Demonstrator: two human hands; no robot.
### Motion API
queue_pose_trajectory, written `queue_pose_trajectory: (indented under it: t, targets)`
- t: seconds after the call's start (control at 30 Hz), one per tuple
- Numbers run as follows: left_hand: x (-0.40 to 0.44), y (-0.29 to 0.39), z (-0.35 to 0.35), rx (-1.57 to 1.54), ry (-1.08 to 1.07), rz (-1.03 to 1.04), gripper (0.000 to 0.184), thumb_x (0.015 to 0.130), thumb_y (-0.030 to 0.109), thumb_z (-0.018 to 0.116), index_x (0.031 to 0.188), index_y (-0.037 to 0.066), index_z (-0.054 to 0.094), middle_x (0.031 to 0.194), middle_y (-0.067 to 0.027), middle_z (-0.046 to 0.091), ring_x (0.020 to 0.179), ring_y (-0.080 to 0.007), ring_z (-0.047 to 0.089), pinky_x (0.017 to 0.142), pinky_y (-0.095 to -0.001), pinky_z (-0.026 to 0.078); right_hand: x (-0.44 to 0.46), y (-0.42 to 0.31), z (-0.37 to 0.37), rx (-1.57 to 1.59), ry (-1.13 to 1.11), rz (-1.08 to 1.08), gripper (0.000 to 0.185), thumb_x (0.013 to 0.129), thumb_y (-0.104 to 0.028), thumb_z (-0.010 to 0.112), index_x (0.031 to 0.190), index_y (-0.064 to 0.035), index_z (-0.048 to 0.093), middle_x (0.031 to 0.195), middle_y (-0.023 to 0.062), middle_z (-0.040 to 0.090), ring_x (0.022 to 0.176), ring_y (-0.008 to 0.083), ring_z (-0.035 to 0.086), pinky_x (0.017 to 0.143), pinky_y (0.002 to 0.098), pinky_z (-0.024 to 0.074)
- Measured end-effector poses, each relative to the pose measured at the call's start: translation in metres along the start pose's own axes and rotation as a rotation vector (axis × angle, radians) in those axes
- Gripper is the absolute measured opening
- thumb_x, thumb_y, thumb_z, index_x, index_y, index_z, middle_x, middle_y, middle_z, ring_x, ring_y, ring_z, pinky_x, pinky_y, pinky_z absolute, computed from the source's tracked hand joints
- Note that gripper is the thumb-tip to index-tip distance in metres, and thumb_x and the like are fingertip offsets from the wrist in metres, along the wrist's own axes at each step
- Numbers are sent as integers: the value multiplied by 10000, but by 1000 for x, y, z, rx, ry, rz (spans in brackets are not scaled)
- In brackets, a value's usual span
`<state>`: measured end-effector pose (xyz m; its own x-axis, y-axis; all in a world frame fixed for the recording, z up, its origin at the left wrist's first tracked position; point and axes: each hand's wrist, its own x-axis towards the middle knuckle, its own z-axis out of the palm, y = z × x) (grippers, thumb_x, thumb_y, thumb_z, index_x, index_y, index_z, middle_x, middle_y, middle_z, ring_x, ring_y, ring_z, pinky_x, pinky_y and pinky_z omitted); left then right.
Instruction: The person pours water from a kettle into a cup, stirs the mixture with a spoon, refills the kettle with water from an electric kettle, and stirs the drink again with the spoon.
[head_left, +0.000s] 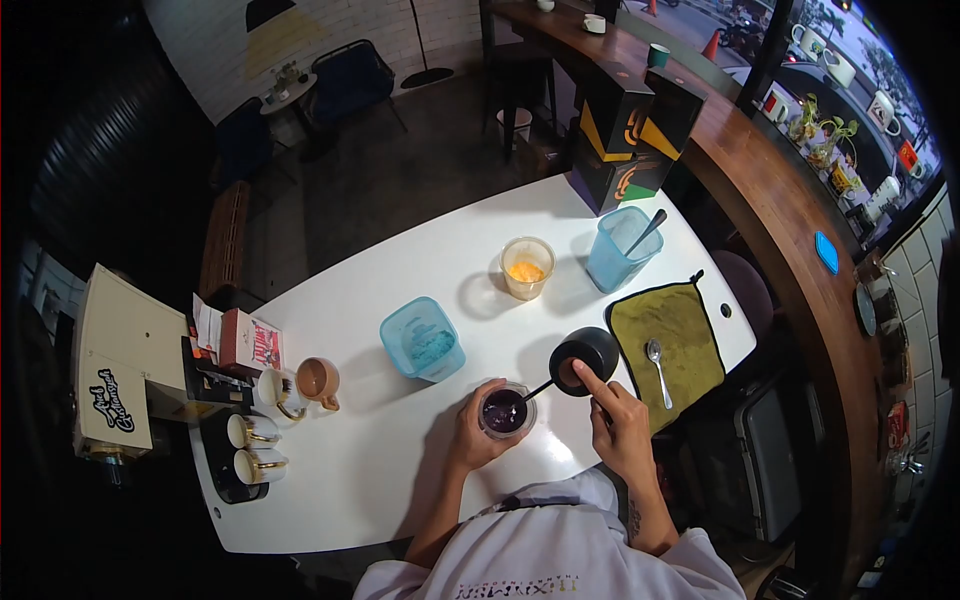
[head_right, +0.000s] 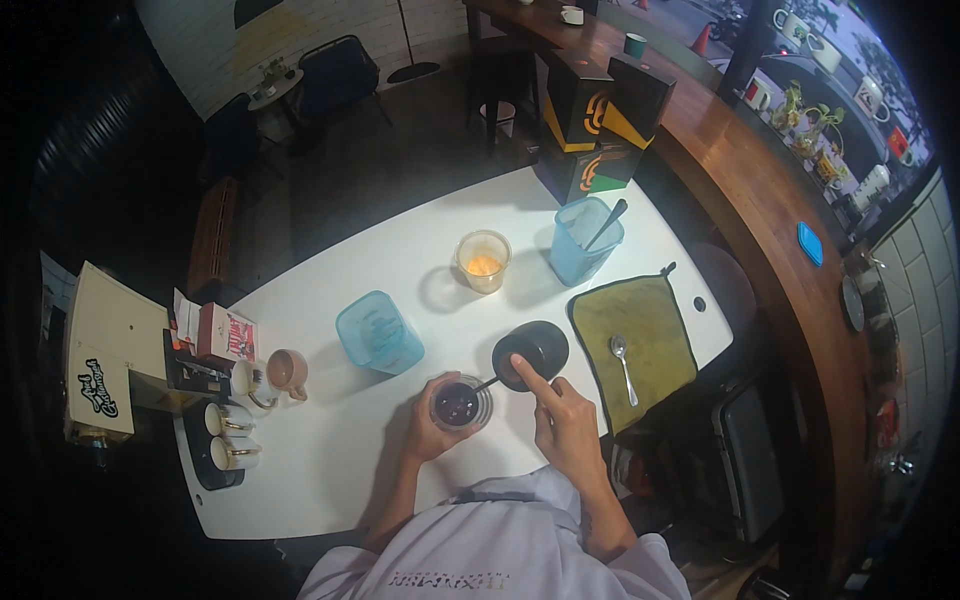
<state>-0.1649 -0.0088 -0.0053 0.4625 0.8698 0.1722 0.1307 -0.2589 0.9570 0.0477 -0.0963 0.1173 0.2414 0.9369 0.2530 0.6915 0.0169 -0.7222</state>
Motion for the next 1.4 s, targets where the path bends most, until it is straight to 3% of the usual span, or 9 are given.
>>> queue_pose_trajectory:
  t: [0.1, 0.83, 1.3, 1.4]
  targets:
    - [0, 2, -1, 11, 3, 11, 823, 664, 209, 946, 1351, 31, 528, 1196, -149, 687, 1121, -274, 676, 1006, -389, 521, -2, 0, -1, -9, -32, -3, 840, 761, 162, 601, 1487, -258, 547, 689, 132, 513, 570, 287, 534, 588, 428, 456]
    - [-2, -5, 0, -4, 8, 3, 831, 658, 203, 951, 1351, 23, 530, 1223, -159, 674, 1135, -285, 669, 1012, -387, 520, 4, 1, -5, -30, -6, -47, 849, 754, 152, 605, 1485, -277, 548, 702, 132, 531, 567, 293, 549, 575, 427, 462]
    - [-2, -5, 2, -35, 11, -9, 815, 666, 203, 946, 1345, 27, 530, 1201, -150, 683, 1127, -280, 673, 1002, -385, 523, 5, 2, -7, -102, -101, -66, 857, 769, 128, 613, 1503, -304, 518, 719, 144, 540, 568, 312, 558, 564, 443, 463]
    - [-2, -6, 0, -7, -7, -7, 839, 665, 166, 946, 1367, 24, 507, 1220, -133, 666, 1146, -244, 654, 1015, -376, 518, 3, 0, -3, -57, -94, -66, 801, 732, 143, 607, 1444, -225, 598, 681, 118, 497, 571, 266, 518, 571, 388, 432]
